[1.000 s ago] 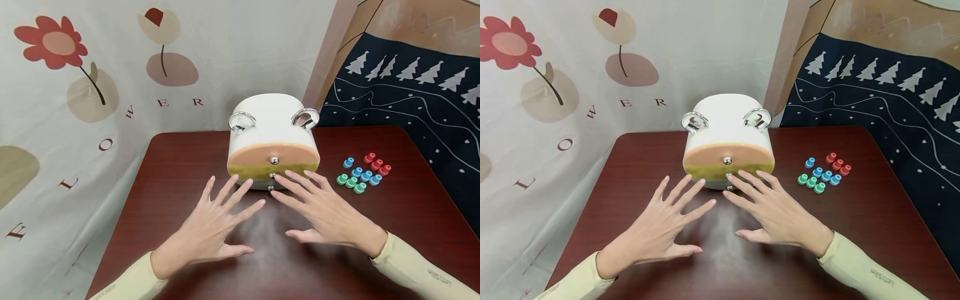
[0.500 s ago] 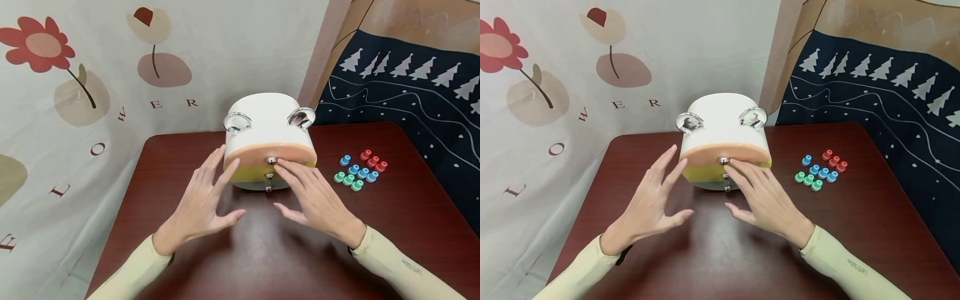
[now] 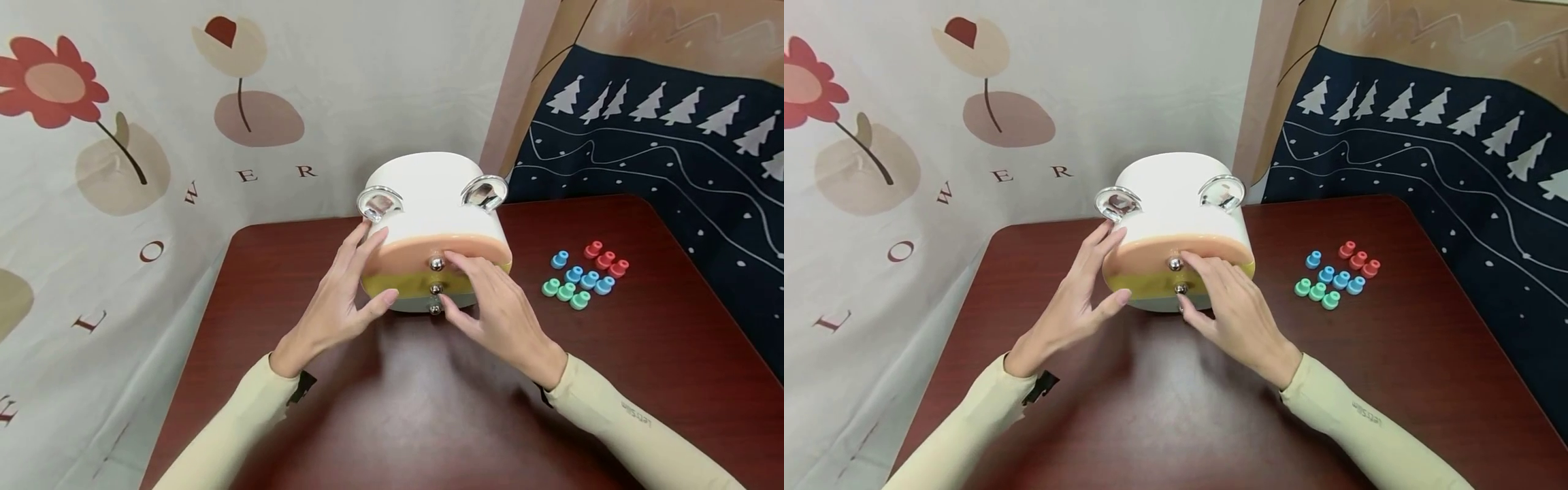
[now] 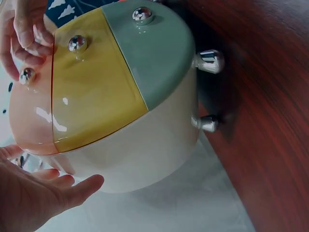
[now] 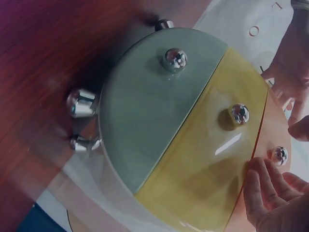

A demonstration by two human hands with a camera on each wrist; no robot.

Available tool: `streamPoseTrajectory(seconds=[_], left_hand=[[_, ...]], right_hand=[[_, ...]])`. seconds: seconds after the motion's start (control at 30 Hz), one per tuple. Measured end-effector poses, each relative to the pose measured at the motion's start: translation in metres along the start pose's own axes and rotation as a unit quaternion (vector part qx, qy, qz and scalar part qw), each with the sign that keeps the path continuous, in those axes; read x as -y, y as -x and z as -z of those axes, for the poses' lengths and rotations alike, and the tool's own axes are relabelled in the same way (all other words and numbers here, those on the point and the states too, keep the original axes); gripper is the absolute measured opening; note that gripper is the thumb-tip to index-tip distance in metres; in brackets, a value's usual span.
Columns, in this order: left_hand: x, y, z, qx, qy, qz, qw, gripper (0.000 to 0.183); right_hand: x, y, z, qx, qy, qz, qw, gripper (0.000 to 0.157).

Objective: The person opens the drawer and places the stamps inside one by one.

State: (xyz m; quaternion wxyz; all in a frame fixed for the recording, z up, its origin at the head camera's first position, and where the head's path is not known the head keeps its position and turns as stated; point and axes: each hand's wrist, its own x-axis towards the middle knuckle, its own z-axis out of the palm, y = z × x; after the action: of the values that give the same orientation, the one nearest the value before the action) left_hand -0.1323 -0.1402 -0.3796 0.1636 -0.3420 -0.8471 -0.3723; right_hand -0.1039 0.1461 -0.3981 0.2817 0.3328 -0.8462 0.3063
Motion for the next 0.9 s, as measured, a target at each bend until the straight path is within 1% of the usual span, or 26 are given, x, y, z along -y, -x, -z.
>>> streamPoseTrajectory(seconds=[0.1,0.2,0.3,0.4,0.5,0.57,0.73,0.9], left_hand=[[0.003,-0.005,-0.002,0.007,0.026,0.012,0.9996,0.083],[0.006,-0.010,-0.004,0.014,0.059,0.024,0.9979,0.083],[0.008,-0.013,-0.007,0.021,0.082,0.041,0.9955,0.082],[0.011,-0.014,-0.011,0.018,0.094,0.054,0.9939,0.080],[0.015,-0.015,-0.012,0.015,0.097,0.054,0.9938,0.081],[0.018,-0.014,-0.013,0.017,0.098,0.052,0.9936,0.082],[0.023,-0.017,-0.012,0.027,0.118,0.049,0.9915,0.079],[0.023,-0.020,-0.011,0.018,0.154,0.044,0.9870,0.076]], right_hand=[[0.001,-0.003,-0.005,-0.019,-0.008,-0.015,1.000,0.068],[0.002,-0.007,-0.012,-0.049,0.001,-0.011,0.999,0.059],[0.000,-0.011,-0.020,-0.085,0.013,0.005,0.996,0.050],[-0.002,-0.016,-0.028,-0.123,0.018,0.021,0.992,0.042],[-0.003,-0.022,-0.034,-0.151,0.028,0.036,0.987,0.029],[-0.004,-0.024,-0.037,-0.164,0.034,0.045,0.985,0.024],[-0.006,-0.025,-0.039,-0.187,0.053,0.061,0.979,0.023],[-0.001,-0.023,-0.036,-0.200,0.062,0.071,0.975,0.023]])
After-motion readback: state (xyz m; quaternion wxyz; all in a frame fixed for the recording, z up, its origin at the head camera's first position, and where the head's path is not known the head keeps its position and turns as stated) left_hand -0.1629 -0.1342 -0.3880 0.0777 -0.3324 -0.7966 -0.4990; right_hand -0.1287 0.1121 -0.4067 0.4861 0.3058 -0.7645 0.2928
